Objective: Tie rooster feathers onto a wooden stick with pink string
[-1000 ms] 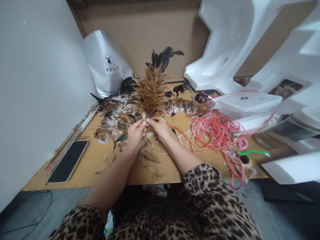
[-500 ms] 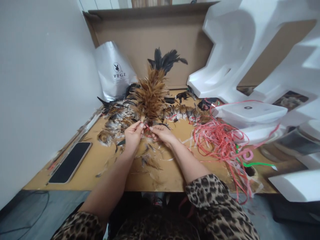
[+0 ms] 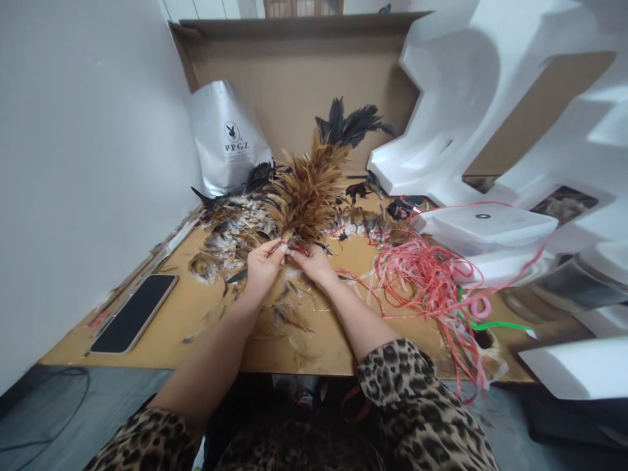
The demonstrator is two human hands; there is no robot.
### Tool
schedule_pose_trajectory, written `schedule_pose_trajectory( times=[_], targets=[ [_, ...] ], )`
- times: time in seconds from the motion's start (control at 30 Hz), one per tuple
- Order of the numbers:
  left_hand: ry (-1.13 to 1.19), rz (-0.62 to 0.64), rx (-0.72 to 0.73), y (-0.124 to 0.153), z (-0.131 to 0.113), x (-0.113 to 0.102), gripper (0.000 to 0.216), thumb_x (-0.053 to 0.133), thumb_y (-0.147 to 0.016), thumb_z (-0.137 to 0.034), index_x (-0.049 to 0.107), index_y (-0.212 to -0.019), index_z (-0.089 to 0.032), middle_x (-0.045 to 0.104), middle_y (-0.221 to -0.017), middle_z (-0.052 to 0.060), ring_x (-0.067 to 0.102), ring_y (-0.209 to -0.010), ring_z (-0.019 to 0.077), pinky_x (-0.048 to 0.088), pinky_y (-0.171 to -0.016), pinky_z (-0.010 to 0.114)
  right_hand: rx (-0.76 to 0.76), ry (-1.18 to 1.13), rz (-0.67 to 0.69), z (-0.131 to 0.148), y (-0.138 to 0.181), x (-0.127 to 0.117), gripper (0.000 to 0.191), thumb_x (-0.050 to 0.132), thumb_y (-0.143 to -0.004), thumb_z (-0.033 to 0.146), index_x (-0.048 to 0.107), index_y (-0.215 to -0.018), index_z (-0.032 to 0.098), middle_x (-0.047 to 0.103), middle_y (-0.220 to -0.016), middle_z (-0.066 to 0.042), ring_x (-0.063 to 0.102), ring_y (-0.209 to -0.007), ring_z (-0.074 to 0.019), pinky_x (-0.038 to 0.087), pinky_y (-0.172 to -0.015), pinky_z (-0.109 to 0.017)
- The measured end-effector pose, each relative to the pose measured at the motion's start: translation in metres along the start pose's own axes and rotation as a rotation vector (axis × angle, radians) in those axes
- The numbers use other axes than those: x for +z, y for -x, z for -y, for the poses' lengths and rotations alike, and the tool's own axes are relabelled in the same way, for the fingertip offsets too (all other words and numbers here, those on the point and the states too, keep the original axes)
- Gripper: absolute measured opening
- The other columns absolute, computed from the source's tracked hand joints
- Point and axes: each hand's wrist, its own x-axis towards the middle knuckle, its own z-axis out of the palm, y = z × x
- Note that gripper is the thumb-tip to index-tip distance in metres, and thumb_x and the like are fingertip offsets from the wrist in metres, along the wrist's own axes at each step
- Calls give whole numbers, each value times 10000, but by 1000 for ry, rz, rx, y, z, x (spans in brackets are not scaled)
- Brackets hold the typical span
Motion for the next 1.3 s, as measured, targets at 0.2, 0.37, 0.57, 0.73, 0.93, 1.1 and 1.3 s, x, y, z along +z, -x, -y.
schedule_pose_trajectory(
  times=[0.2,0.37,0.57,0.73,0.93,1.1,1.3],
  targets=[
    [-386,-34,240,-8,6,-15,237,606,-737,-198,711,-933,-116,716,-873,102,648,-777,175,507,-764,313,-137,317,-27,19,14,5,292,465,-827,368,666,-780,162,664,-736,-37,578,-694,-144,404,-680,-249],
    [-877,114,520,-3,6,-20,359,487,-737,-47,686,-1023,-135,705,-899,101,639,-821,190,493,-792,315,-327,901,16,54,30,8,282,423,-860,259,630,-689,171,646,-685,-42,531,-620,-134,309,-601,-246],
    [-1116,213,600,7,0,-13,268,432,-790,-63,670,-900,-122,670,-807,105,613,-767,182,479,-727,282,-326,1247,114,88,30,-5,295,413,-874,285,660,-744,186,687,-759,-60,588,-687,-159,288,-593,-258],
    [-1236,345,579,19,-8,-5,249,415,-861,-152,655,-925,-155,662,-801,89,610,-763,181,460,-701,274,-359,1593,335,130,9,-29,271,447,-855,298,697,-830,197,702,-865,-83,622,-785,-203,320,-598,-263],
    [-1252,319,561,28,-9,-4,475,446,-887,-255,420,-1350,-157,677,-836,92,639,-766,187,470,-713,277,-291,1765,403,161,-30,-37,276,557,-804,420,734,-888,225,705,-917,-87,627,-865,-230,391,-674,-272],
    [-1160,406,699,23,-5,-8,366,392,-906,-223,552,-1233,-179,695,-946,95,641,-866,181,483,-781,283,-256,1728,409,149,-44,-21,253,647,-738,430,744,-856,228,713,-843,-83,631,-813,-211,396,-646,-251],
    [-1119,357,673,18,-4,-11,281,442,-880,-205,632,-1082,-159,703,-913,97,646,-810,183,486,-740,287,-222,1401,280,130,-70,-49,205,786,-581,385,743,-690,217,659,-599,-18,577,-622,-139,386,-598,-248]
  ],
)
